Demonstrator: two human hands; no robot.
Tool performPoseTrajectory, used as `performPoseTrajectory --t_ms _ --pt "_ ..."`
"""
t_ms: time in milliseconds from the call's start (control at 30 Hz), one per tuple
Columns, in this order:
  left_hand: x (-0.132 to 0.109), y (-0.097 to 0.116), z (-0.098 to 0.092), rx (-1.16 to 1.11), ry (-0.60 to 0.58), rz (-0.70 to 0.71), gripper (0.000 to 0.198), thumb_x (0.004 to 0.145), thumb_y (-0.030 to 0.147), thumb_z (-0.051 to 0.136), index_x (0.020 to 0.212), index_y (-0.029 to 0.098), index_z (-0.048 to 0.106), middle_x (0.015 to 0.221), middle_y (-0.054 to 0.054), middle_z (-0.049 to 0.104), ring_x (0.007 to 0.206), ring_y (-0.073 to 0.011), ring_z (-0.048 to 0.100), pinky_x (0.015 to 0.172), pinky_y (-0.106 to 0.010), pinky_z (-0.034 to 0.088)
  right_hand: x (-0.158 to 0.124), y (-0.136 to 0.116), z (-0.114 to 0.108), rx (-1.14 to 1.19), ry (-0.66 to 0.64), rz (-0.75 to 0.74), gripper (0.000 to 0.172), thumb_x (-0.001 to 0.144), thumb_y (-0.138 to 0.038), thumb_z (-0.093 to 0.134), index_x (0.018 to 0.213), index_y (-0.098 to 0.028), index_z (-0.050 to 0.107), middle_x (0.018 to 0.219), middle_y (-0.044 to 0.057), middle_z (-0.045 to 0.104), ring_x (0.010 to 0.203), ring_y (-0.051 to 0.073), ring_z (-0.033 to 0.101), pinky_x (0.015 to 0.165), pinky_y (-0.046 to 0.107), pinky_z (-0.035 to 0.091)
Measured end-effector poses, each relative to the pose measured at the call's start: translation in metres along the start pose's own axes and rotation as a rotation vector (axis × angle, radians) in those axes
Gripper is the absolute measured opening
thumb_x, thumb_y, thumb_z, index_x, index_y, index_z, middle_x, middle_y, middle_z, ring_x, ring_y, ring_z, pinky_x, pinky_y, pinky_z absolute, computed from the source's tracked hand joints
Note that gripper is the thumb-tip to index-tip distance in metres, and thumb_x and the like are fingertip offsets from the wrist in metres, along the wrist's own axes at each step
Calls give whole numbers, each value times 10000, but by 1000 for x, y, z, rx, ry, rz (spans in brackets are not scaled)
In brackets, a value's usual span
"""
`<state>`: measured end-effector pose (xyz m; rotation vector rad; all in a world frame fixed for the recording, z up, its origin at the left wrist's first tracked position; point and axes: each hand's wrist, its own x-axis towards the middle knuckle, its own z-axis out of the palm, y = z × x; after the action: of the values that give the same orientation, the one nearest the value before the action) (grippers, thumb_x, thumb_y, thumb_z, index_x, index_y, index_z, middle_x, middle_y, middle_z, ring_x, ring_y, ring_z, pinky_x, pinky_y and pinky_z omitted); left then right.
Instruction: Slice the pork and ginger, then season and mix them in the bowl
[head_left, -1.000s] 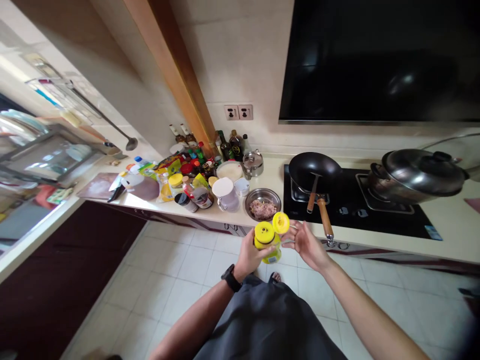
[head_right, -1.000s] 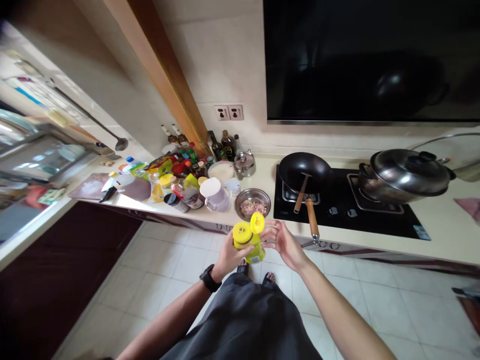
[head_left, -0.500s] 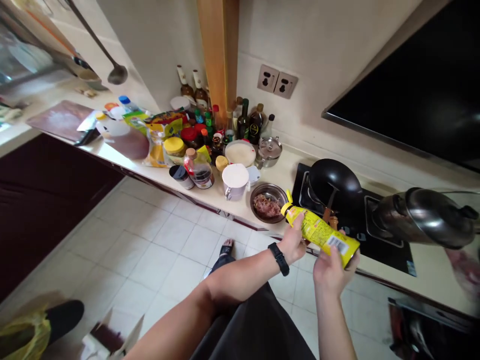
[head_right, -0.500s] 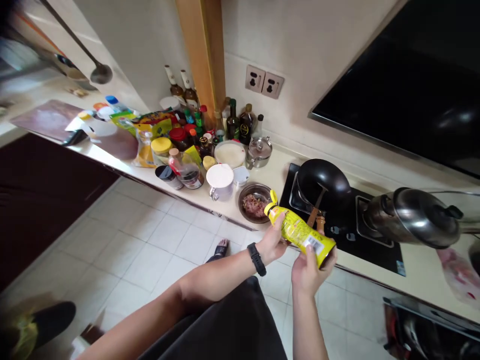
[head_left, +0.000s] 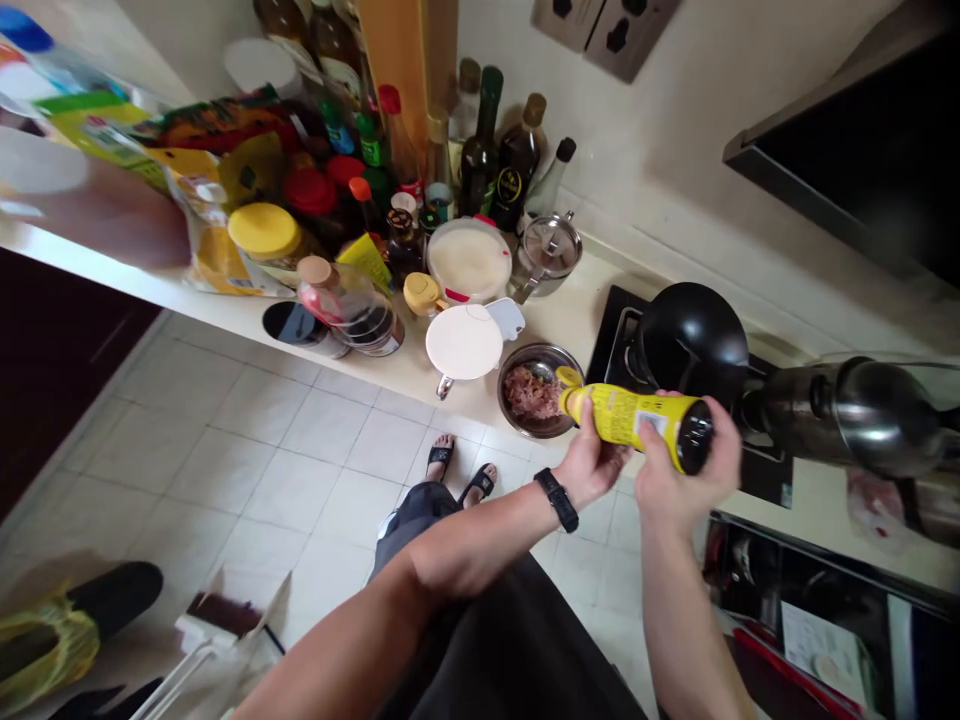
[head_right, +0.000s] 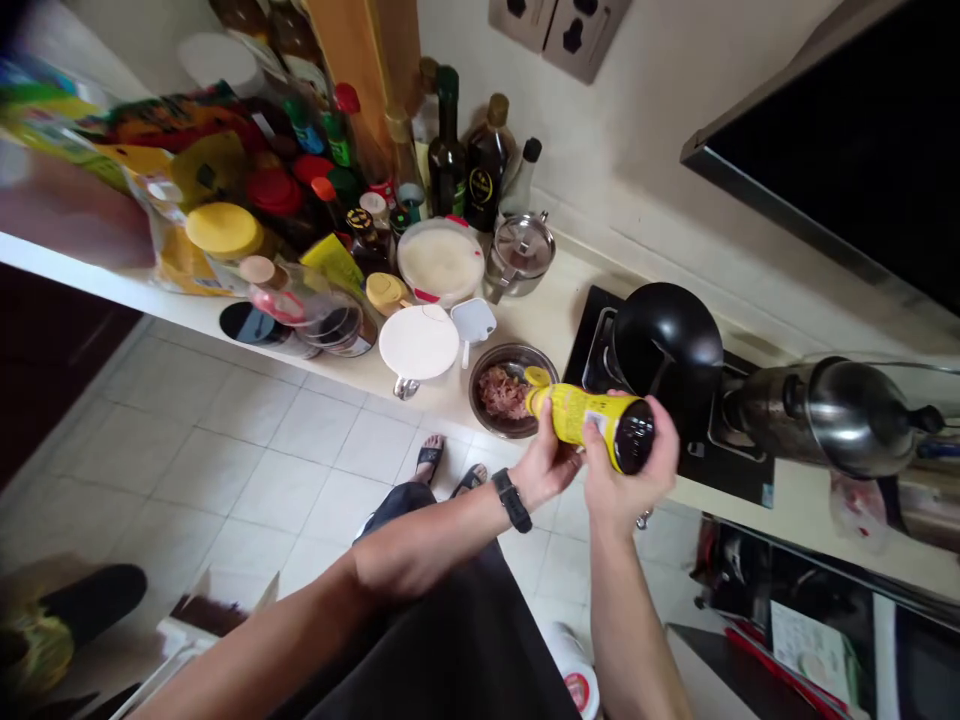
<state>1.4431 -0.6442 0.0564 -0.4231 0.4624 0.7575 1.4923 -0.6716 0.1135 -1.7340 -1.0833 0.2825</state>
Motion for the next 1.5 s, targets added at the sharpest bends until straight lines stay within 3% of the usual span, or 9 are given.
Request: performPoseTrajectory --t_ms 67,167,333,533,1000,1500 --pt "15 8 -21 3 23 17 561 824 638 645 1127 166 654 1208 -115 664 1051 -215 652 834 -284 545 3 19 19 23 67 -42 634 746 -308 762 1309 -180 500 1260 126 584 1142 318 636 1006 630 477" --pt "23 5 -32 2 11 -17 577 816 654 643 1157 190 641 1220 -101 659 1001 -199 658 755 -265 542 7 32 24 81 154 -110 629 726 -274 783 1288 -177 516 1186 102 616 1097 314 662 985 636 492" --pt "19 -7 -29 -10 8 -59 533 733 549 787 1121 209 652 1135 -62 678 928 -154 650 731 -234 515 8 31 14 119 155 -90 592 739 -230 760 1279 -181 524 1133 69 626 1083 303 669 1000 665 470" --pt "20 -5 -30 -5 35 30 555 667 508 849 1074 180 661 1070 -70 692 936 -175 652 751 -248 498 3 35 16 135 151 -80 576 749 -225 738 1282 -192 521 1163 70 621 1112 304 653 1017 671 458" --pt "16 -8 -28 -15 -12 68 556 673 491 850 1092 175 666 1168 -100 682 1074 -230 650 889 -313 523 0 37 16 134 205 -55 599 706 -279 762 1250 -182 529 1148 73 646 1120 330 655 1000 688 464" --pt "19 -11 -26 -35 -36 89 501 717 463 827 1096 176 671 1167 -90 685 1087 -225 644 913 -315 523 1 36 15 150 255 -30 611 659 -290 776 1218 -189 551 1160 54 631 1129 306 646 1004 650 485"
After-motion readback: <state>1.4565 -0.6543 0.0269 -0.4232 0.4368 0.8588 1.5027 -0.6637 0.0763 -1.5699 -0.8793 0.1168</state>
